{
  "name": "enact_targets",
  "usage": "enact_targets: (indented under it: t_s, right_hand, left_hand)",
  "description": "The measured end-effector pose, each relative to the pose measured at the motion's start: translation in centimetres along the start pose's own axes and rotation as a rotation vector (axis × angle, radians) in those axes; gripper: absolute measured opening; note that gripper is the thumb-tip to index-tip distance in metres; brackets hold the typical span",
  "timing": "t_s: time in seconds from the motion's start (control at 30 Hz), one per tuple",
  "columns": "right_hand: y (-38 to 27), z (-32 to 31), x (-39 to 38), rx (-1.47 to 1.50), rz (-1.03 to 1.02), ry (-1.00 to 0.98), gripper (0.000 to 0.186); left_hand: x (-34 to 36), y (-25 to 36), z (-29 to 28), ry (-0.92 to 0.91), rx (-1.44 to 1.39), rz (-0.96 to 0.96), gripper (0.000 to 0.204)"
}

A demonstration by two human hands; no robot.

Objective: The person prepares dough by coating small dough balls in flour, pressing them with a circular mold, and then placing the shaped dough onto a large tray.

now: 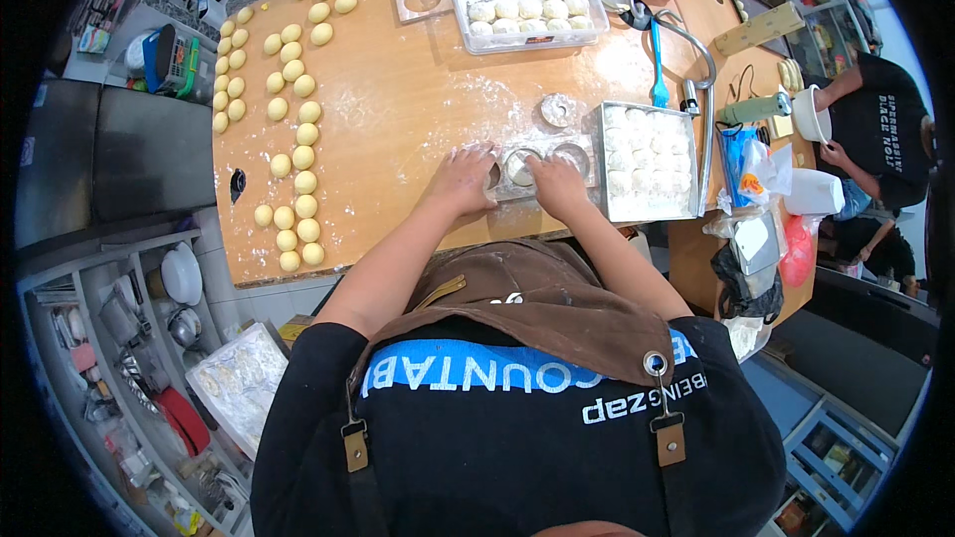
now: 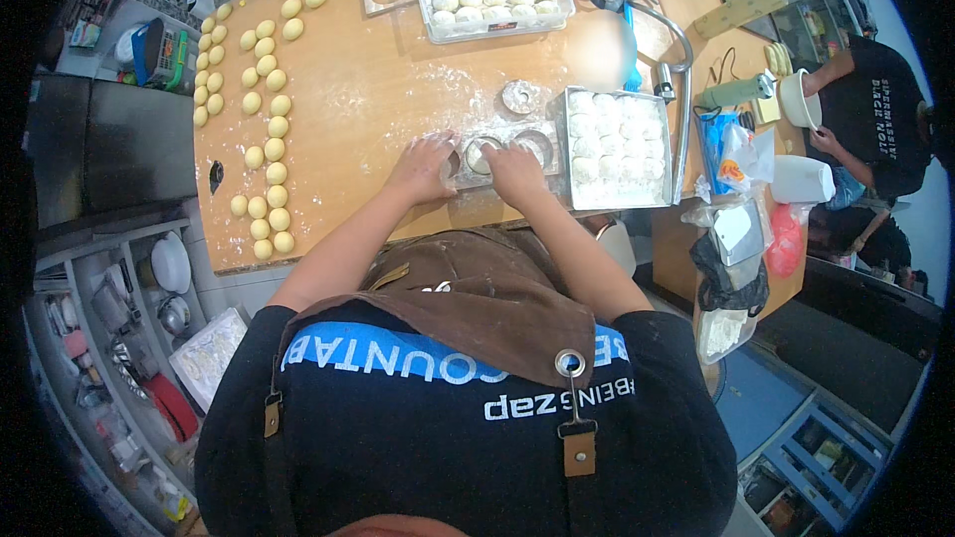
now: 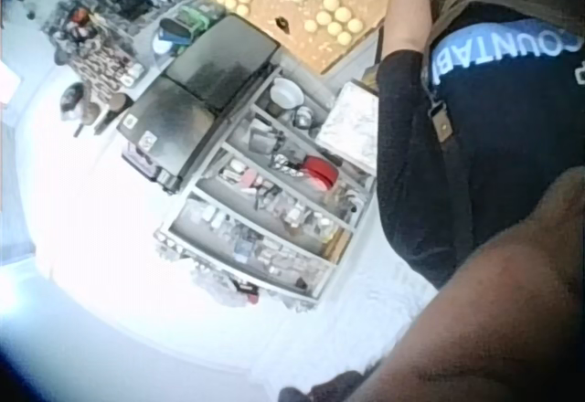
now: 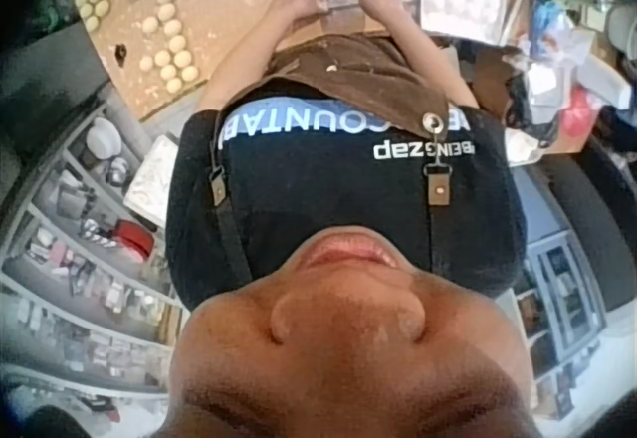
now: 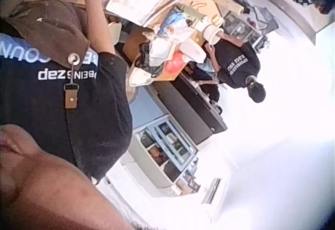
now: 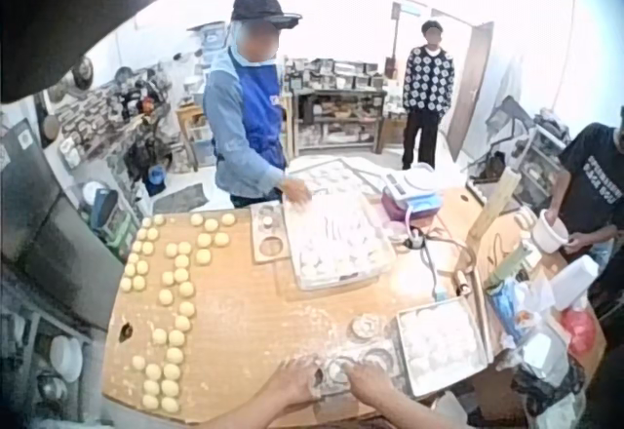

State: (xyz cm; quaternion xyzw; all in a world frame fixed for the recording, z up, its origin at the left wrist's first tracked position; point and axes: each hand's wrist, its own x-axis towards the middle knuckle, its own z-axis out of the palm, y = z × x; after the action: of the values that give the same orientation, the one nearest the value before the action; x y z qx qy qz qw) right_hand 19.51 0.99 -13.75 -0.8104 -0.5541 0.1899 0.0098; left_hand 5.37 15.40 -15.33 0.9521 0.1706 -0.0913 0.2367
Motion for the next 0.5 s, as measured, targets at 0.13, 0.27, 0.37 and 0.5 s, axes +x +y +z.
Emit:
enact_targets:
  t_s: [0.13, 0.27, 0.37, 0.5]
  right_hand:
    - [-0.6, 0.2, 0.2, -0.030, -0.012, 0.007, 0.038]
    - [-1.5, -0.4, 1.2, -0.092, -0.002, -0.041, 0.035]
    - [-1.3, -1.8, 1.3, -0.003, 0.133, -0.047, 0.027]
    - [1.5, -5.2, -0.4, 0.383, 0.214, 0.468, 0.019]
  left_hand:
    - [0.0, 0.0, 0.0, 0.000, -0.013, 0.003, 0.093]
    - [0.3, -0.2, 0.1, 0.006, -0.043, -0.002, 0.093]
    - [0.4, 0.3, -0.1, -0.048, -0.041, -0.031, 0.091]
    - [-0.7, 0.1, -1.3, -0.043, -0.100, -0.016, 0.089]
